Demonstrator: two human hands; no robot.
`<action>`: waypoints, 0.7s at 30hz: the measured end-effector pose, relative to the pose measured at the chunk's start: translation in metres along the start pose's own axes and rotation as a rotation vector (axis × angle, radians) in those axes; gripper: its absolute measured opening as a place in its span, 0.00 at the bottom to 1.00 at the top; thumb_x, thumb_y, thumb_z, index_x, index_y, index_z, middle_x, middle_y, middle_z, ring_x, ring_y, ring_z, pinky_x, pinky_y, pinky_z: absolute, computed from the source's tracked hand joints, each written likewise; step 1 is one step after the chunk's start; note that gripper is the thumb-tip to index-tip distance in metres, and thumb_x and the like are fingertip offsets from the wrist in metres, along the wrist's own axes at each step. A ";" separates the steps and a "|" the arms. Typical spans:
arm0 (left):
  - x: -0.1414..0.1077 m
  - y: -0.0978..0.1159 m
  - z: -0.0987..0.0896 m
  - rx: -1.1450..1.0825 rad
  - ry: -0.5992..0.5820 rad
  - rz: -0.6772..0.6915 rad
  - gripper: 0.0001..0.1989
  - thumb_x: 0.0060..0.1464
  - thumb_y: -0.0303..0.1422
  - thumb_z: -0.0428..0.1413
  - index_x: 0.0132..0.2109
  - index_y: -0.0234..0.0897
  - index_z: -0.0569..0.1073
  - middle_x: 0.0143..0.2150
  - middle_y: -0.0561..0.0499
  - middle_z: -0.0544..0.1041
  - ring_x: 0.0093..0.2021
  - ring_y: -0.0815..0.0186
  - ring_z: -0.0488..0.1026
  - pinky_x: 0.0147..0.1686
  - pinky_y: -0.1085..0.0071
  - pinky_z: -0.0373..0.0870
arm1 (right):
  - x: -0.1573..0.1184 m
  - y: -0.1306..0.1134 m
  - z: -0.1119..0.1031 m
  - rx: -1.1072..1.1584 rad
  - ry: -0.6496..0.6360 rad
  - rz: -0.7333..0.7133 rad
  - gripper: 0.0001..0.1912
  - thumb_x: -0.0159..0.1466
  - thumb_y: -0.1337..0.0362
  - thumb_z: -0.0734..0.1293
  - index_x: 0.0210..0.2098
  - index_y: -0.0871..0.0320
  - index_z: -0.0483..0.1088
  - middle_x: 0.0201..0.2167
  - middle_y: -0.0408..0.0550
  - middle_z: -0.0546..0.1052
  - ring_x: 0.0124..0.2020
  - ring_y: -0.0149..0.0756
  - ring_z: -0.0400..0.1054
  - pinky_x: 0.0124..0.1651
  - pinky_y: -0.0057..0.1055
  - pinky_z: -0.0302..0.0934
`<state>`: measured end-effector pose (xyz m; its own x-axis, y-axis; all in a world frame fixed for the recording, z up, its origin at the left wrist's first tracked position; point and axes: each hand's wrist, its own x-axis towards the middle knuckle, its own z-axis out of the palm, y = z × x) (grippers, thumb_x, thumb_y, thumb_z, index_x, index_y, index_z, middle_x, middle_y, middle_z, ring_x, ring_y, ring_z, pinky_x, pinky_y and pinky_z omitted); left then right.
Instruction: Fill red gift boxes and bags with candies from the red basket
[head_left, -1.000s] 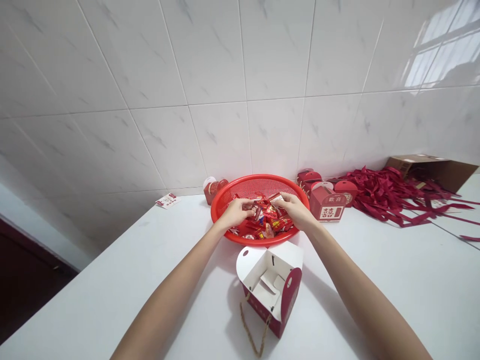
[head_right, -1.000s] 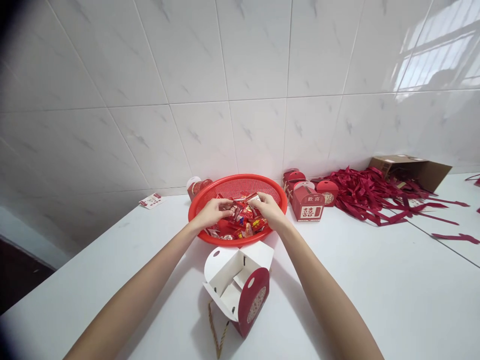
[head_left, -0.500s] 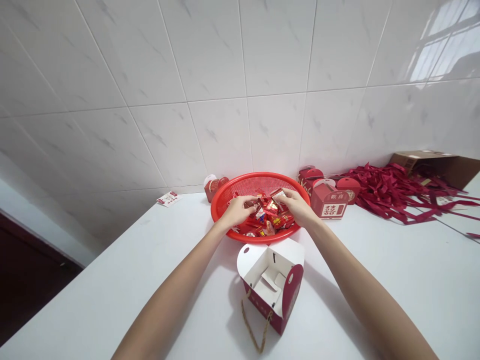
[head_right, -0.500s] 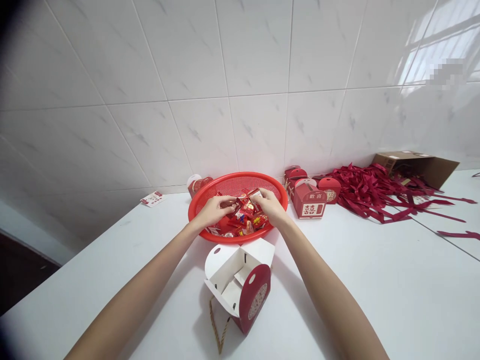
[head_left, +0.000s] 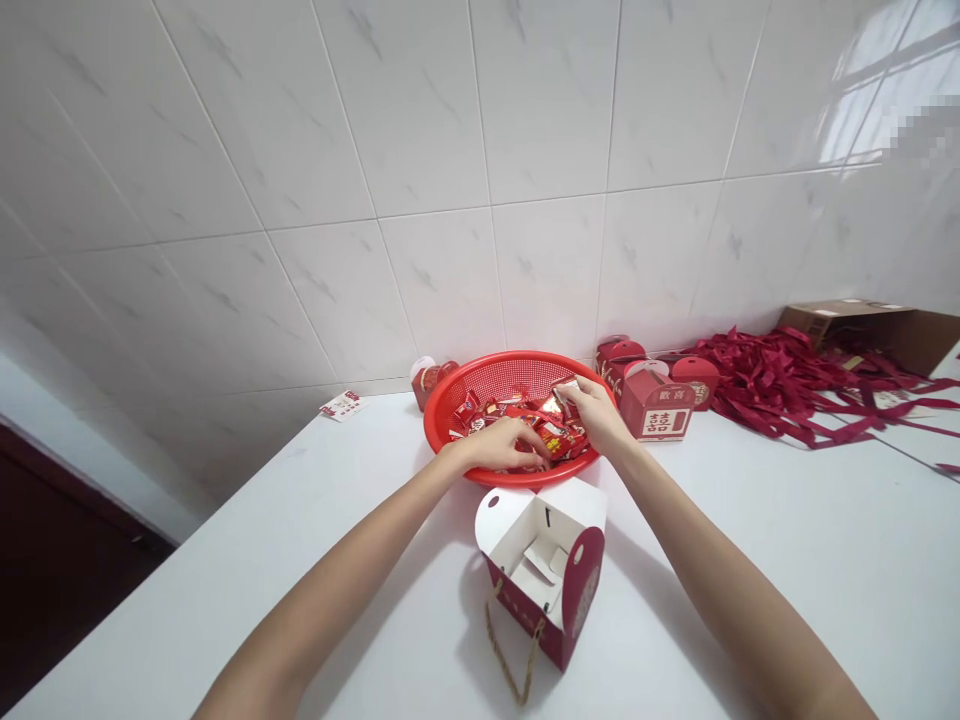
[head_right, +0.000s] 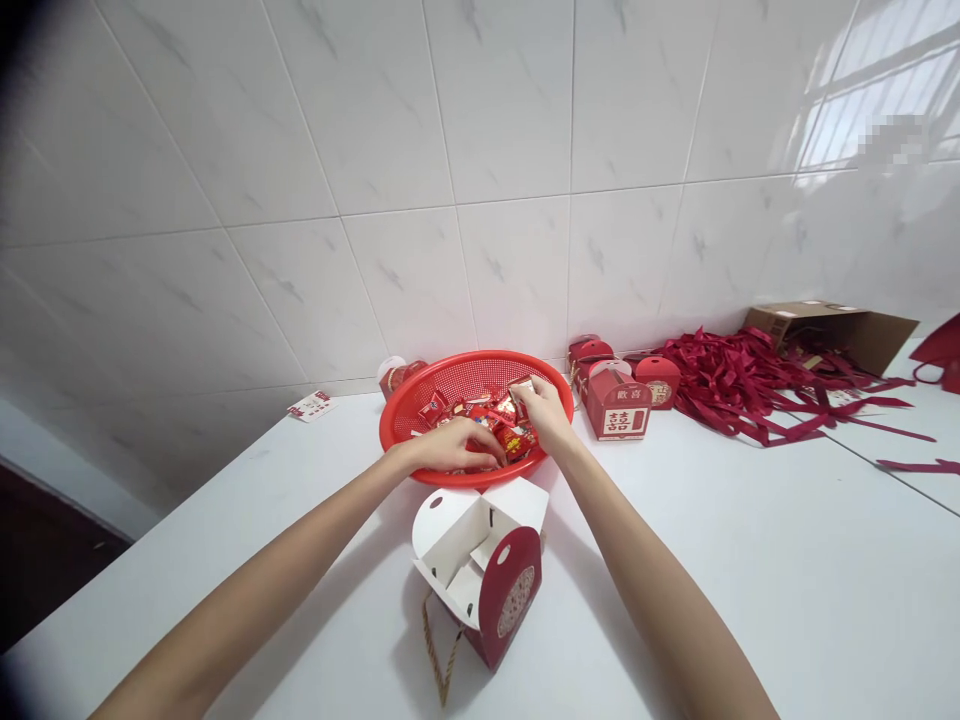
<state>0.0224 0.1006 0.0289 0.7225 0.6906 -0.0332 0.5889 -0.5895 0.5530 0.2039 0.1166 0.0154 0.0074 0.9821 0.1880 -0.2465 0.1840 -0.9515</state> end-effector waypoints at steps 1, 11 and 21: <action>0.004 0.003 0.001 -0.019 -0.082 0.010 0.13 0.55 0.28 0.55 0.42 0.39 0.83 0.43 0.51 0.83 0.43 0.62 0.79 0.44 0.72 0.70 | 0.001 0.001 -0.001 0.008 0.010 -0.008 0.10 0.46 0.57 0.70 0.22 0.56 0.67 0.21 0.40 0.71 0.25 0.31 0.62 0.29 0.29 0.57; 0.051 0.018 0.016 0.181 -0.222 -0.058 0.16 0.43 0.18 0.54 0.37 0.41 0.77 0.36 0.51 0.81 0.36 0.58 0.75 0.41 0.66 0.68 | 0.007 0.008 -0.005 0.000 -0.019 -0.048 0.12 0.49 0.56 0.70 0.22 0.55 0.65 0.22 0.40 0.71 0.25 0.32 0.62 0.31 0.30 0.56; 0.051 0.009 0.020 0.309 -0.209 -0.148 0.13 0.41 0.21 0.56 0.33 0.42 0.77 0.30 0.53 0.78 0.30 0.62 0.72 0.32 0.70 0.66 | 0.004 0.005 -0.002 -0.030 -0.027 -0.050 0.13 0.48 0.55 0.70 0.22 0.55 0.63 0.20 0.39 0.67 0.24 0.31 0.59 0.29 0.29 0.54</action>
<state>0.0721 0.1221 0.0160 0.6607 0.6962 -0.2806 0.7506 -0.6101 0.2538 0.2047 0.1215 0.0105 -0.0077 0.9704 0.2414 -0.2175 0.2340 -0.9476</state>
